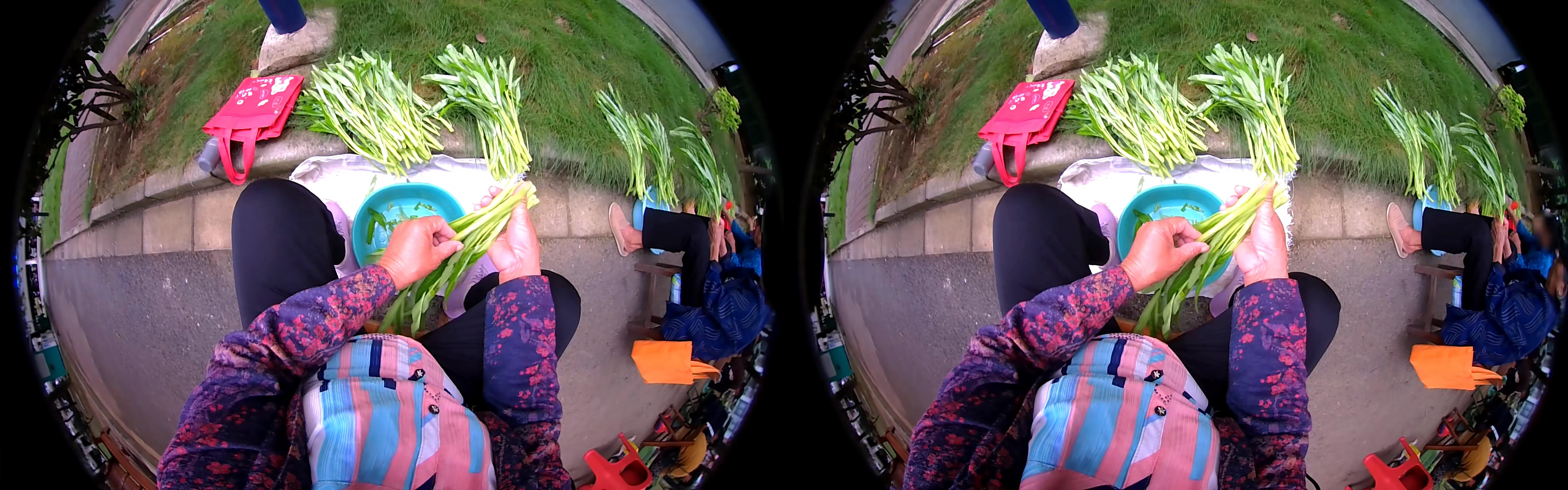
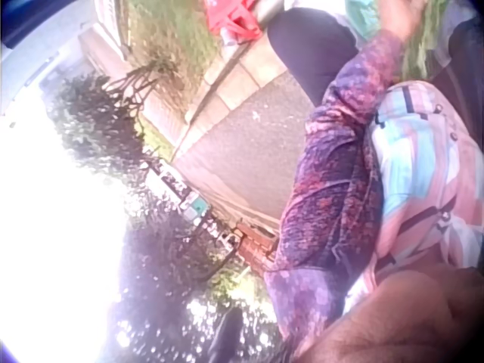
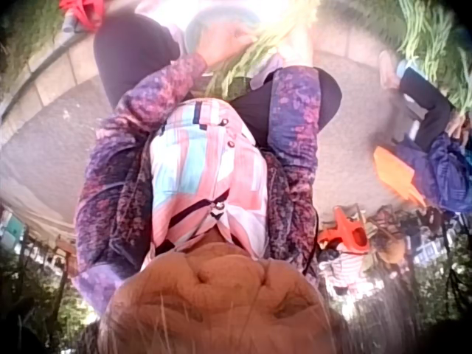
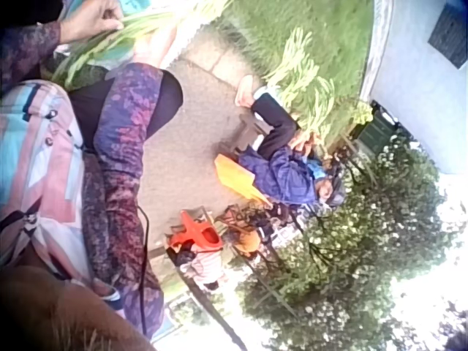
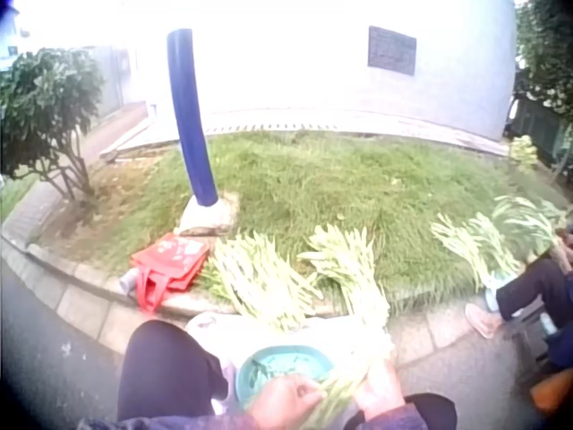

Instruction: The person picks through bunches of leafy green vegetables by hand, snapping off the stems and placing the leaves into a blue plastic bowl.

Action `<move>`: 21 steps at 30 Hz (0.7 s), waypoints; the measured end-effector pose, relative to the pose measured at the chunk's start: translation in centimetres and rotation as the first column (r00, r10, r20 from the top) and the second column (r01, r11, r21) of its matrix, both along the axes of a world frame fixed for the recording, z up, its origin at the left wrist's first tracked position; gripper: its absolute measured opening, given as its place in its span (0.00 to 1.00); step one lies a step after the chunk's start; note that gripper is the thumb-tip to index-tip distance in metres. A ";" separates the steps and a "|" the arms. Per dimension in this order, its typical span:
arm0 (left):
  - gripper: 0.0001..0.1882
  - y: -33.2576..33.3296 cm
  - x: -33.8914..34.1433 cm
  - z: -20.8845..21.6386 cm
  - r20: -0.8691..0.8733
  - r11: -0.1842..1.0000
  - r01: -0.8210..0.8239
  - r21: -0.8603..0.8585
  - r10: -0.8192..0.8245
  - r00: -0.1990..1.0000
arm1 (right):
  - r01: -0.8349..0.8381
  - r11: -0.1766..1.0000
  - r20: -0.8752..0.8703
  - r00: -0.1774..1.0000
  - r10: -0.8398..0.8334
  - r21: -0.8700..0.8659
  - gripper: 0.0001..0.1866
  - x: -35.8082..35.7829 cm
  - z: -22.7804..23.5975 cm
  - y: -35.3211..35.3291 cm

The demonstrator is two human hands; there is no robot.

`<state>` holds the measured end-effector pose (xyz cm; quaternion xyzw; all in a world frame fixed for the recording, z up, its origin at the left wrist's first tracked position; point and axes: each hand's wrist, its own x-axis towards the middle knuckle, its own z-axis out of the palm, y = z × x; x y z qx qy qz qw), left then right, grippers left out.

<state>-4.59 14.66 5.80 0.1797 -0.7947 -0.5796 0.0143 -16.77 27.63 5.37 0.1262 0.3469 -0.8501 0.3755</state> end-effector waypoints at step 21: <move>0.08 -8.0 3.1 -1.8 0.082 0.969 -0.216 0.117 0.208 0.975 | 0.005 0.997 -0.287 0.958 -0.027 -0.075 0.08 -1.6 2.2 2.6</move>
